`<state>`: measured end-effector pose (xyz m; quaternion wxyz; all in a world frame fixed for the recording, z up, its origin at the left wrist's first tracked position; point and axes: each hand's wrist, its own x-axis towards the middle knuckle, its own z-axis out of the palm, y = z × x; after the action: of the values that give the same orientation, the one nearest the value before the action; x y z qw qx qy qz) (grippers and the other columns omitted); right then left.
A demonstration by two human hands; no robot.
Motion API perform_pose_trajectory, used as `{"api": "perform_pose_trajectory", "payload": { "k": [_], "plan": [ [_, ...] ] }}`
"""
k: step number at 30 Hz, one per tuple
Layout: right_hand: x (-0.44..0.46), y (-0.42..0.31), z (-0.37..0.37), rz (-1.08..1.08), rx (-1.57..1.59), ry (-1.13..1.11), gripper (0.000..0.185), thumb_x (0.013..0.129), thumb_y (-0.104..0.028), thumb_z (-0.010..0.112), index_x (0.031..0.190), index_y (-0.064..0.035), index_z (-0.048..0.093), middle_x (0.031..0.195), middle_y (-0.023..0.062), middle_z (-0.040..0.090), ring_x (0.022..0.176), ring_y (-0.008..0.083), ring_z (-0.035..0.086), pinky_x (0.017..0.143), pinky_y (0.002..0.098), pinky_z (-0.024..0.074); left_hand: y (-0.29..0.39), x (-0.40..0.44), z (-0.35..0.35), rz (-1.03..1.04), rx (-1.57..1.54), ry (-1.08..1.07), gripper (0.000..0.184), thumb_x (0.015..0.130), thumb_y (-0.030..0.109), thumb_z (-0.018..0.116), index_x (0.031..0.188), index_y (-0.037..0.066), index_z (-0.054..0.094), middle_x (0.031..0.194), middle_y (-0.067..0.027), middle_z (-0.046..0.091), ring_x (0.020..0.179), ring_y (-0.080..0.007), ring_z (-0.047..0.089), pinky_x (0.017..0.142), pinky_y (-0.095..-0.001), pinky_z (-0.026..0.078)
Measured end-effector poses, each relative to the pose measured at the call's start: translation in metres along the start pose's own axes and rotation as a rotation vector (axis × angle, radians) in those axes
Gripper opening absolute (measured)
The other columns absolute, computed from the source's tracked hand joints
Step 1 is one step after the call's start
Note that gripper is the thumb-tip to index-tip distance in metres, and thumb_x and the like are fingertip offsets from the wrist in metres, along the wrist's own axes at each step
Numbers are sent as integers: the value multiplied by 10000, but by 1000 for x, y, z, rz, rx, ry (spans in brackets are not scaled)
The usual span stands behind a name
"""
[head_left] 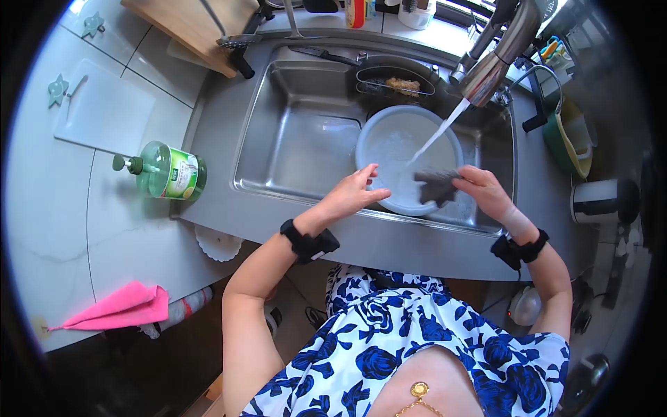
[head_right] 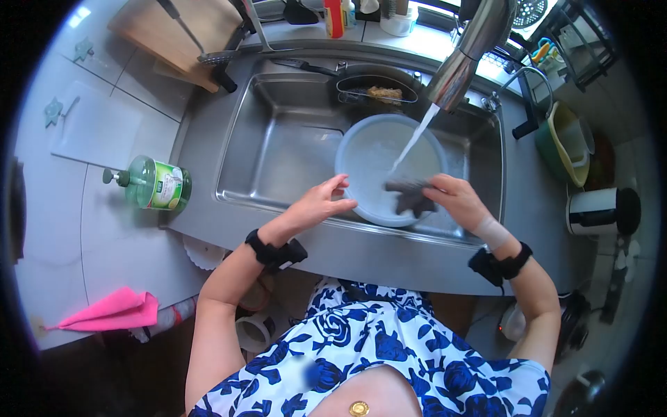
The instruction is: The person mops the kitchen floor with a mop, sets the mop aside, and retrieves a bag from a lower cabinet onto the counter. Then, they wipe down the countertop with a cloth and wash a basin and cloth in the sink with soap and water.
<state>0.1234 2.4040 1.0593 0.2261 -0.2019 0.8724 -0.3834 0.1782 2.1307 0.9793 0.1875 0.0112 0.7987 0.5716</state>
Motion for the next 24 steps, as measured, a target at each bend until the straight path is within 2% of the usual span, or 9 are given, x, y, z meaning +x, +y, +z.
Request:
{"api": "perform_pose_trajectory", "payload": {
  "k": [1, 4, 8, 13, 14, 17, 21, 22, 24],
  "plan": [
    [9, -13, 10, -71, 62, 18, 200, 829, -163, 523, 859, 32, 556, 765, 129, 516, 714, 193, 520, 652, 288, 394, -3, 3, 1, 24, 29, 44, 481, 825, 278, 572, 1188, -13, 450, 1092, -120, 536, 1000, -160, 502, 871, -276, 394],
    [47, -43, 40, -159, 300, 5, 200, 842, -151, 510, 895, 36, 558, 816, 120, 544, 766, 181, 537, 696, 289, 428, 16, 7, -26, -42, -565, -209, 381, 853, 294, 541, 1115, 19, 512, 1024, -39, 552, 919, -110, 497, 811, -261, 406],
    [99, -69, 70, -40, 931, -11, 235, 870, -177, 492, 989, 17, 553, 898, 96, 560, 842, 186, 540, 776, 306, 456, 13, 10, -64, 42, -736, 0, 329, 885, 269, 494, 1107, 27, 520, 1032, -45, 564, 928, -115, 524, 808, -252, 420],
    [135, -68, 95, 95, 975, -57, 272, 886, -201, 487, 1063, 1, 527, 963, 98, 553, 894, 191, 526, 772, 317, 461, 19, -3, -99, 127, -749, 221, 320, 893, 268, 479, 1100, 27, 520, 1042, -62, 565, 942, -147, 531, 818, -275, 427],
    [139, -70, 100, 106, 971, -66, 272, 885, -197, 488, 1065, 3, 527, 966, 98, 553, 893, 191, 526, 768, 316, 462, 12, -1, -103, 151, -672, 277, 310, 894, 259, 480, 1085, 19, 526, 1032, -66, 562, 923, -154, 533, 816, -278, 423],
    [141, -78, 111, 112, 963, -84, 273, 884, -189, 488, 1069, 8, 528, 967, 96, 552, 881, 188, 529, 755, 312, 465, -5, 6, -119, 290, 313, 749, 289, 888, 249, 497, 1057, 19, 543, 1023, -66, 559, 903, -129, 527, 782, -260, 426],
    [141, -86, 117, 98, 901, -175, 255, 891, -188, 474, 1058, -7, 538, 985, 96, 559, 878, 170, 543, 767, 298, 467, 8, -4, -146, 174, -384, 489, 266, 873, 248, 527, 1003, 19, 563, 916, -42, 594, 788, -82, 549, 706, -209, 430],
    [142, -86, 118, 114, 861, -153, 264, 881, -159, 485, 1093, -5, 522, 1013, 106, 554, 877, 174, 552, 759, 290, 472, 11, -3, -145, 251, -497, 461, 262, 879, 244, 514, 1000, 16, 560, 878, -29, 603, 752, -88, 563, 715, -213, 435],
    [141, -87, 120, 91, 782, -97, 265, 872, -140, 495, 1100, -7, 516, 1032, 113, 547, 878, 178, 558, 752, 291, 479, 14, -4, -148, 204, -520, 390, 282, 884, 260, 500, 1016, 15, 551, 900, -34, 599, 779, -94, 564, 728, -221, 438]
  ]
}}
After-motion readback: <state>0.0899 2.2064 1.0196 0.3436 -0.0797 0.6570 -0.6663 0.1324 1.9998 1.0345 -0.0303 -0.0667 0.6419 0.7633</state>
